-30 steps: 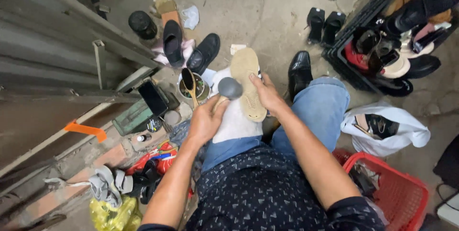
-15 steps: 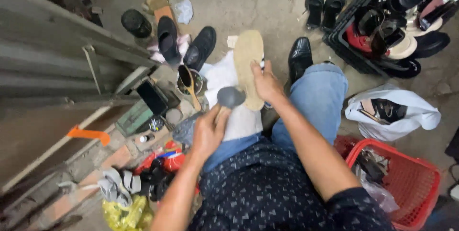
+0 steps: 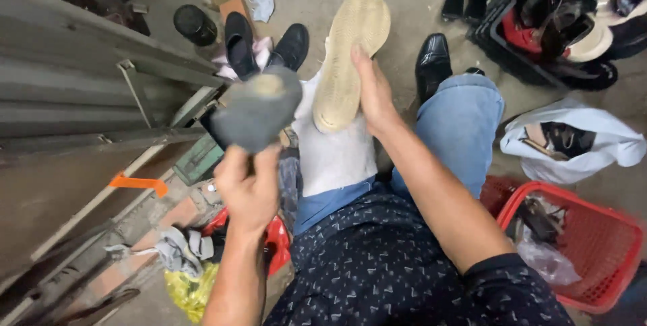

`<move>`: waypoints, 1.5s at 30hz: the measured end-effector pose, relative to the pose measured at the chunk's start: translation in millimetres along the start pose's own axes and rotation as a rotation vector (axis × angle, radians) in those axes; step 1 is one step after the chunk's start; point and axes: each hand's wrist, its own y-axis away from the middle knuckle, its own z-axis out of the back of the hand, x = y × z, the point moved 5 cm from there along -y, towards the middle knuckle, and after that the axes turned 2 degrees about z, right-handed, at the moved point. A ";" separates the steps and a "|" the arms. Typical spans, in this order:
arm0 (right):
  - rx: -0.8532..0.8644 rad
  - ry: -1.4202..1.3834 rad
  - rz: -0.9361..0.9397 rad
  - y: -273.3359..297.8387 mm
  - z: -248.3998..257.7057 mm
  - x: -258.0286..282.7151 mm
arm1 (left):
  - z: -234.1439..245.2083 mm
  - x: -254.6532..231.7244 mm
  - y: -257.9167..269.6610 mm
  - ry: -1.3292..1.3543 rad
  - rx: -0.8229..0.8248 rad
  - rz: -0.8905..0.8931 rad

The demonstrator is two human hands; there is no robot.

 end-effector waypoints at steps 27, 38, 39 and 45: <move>0.471 1.286 0.967 -40.2 92.6 -29.5 | -70.5 -7.4 21.3 -0.387 0.492 -0.022; 0.676 1.423 1.134 -82.8 39.2 -69.6 | -53.2 -2.5 3.4 -0.356 0.298 -0.004; 0.666 1.363 1.123 -82.4 36.7 -75.8 | -43.3 -13.4 -4.5 -0.368 0.235 0.013; 0.447 1.395 0.804 -62.0 20.4 -67.1 | -7.9 47.0 -6.5 -0.219 -0.185 -0.029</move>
